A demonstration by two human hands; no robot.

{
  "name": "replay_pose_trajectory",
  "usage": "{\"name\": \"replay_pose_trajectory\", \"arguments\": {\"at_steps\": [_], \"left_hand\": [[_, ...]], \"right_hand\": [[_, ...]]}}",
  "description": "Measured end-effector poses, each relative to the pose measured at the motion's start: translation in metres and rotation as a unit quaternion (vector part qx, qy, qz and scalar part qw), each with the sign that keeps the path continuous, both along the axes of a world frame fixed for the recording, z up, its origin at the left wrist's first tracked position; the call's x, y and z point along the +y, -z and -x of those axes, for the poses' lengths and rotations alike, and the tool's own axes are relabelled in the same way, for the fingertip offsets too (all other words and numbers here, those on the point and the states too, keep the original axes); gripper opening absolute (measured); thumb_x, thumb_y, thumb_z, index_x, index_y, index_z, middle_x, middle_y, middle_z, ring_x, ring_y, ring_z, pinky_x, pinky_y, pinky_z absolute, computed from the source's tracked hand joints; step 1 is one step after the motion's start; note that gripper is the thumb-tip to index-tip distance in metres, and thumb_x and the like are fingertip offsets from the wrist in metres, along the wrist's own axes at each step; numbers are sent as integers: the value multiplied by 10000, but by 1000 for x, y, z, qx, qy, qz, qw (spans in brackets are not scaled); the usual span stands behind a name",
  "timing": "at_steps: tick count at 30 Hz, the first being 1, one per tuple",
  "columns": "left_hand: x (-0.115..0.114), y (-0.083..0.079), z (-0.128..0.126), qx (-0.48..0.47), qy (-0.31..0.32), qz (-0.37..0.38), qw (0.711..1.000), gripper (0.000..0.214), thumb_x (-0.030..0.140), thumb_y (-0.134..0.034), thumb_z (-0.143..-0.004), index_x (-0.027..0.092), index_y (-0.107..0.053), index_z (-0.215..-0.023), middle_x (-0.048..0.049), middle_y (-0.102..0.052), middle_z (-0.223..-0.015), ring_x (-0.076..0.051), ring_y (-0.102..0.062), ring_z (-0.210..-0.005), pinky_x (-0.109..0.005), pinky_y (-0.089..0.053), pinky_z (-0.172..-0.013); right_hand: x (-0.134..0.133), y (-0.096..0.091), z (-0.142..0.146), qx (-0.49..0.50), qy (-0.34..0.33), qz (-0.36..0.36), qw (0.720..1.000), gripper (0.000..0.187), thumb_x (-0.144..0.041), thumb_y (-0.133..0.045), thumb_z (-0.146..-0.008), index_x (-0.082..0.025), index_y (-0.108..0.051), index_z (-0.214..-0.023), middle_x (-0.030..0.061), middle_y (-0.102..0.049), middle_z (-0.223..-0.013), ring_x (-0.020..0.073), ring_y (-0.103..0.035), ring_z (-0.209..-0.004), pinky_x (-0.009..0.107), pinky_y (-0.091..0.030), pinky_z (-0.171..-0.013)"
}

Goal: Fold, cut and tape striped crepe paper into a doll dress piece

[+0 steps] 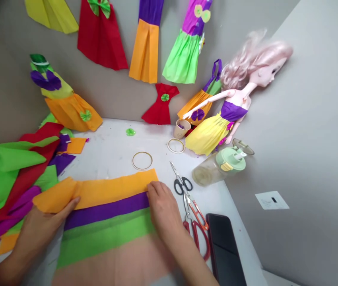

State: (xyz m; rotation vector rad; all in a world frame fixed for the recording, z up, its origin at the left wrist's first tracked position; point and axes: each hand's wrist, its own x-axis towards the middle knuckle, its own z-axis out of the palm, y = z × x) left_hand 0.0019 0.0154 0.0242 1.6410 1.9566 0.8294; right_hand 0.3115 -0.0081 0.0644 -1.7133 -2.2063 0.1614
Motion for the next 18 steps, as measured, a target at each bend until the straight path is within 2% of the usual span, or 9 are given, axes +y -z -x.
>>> {"name": "replay_pose_trajectory", "arguments": {"at_steps": [4, 7, 18], "left_hand": [[0, 2, 2, 15, 1, -4, 1000, 463, 562, -607, -765, 191, -690, -1029, -96, -738, -1088, -323, -653, -1093, -431, -488, -1009], [0, 4, 2, 23, 7, -17, 1000, 460, 556, -591, -782, 198, -685, -1054, -98, -726, -1118, -325, -641, -1112, -440, -476, -1022], [-1, 6, 1, 11, -15, -8, 1000, 440, 557, -595, -774, 205, -682, -1025, -84, -732, -1113, -314, -644, -1113, -430, -481, -1019]], "right_hand": [[-11, 20, 10, -14, -25, -63, 998, 290, -149, -429, -977, -116, -586, -1219, 162, -626, -1200, 281, -577, -1118, 467, -503, -974], [-15, 30, 14, -14, -34, -75, 997, 294, -151, -437, -972, -122, -590, -1222, 158, -635, -1189, 281, -586, -1120, 487, -501, -996], [-16, 35, 17, -6, -40, -61, 997, 276, -125, -447, -959, -128, -597, -1191, 145, -628, -1129, 269, -585, -1060, 447, -511, -968]]}}
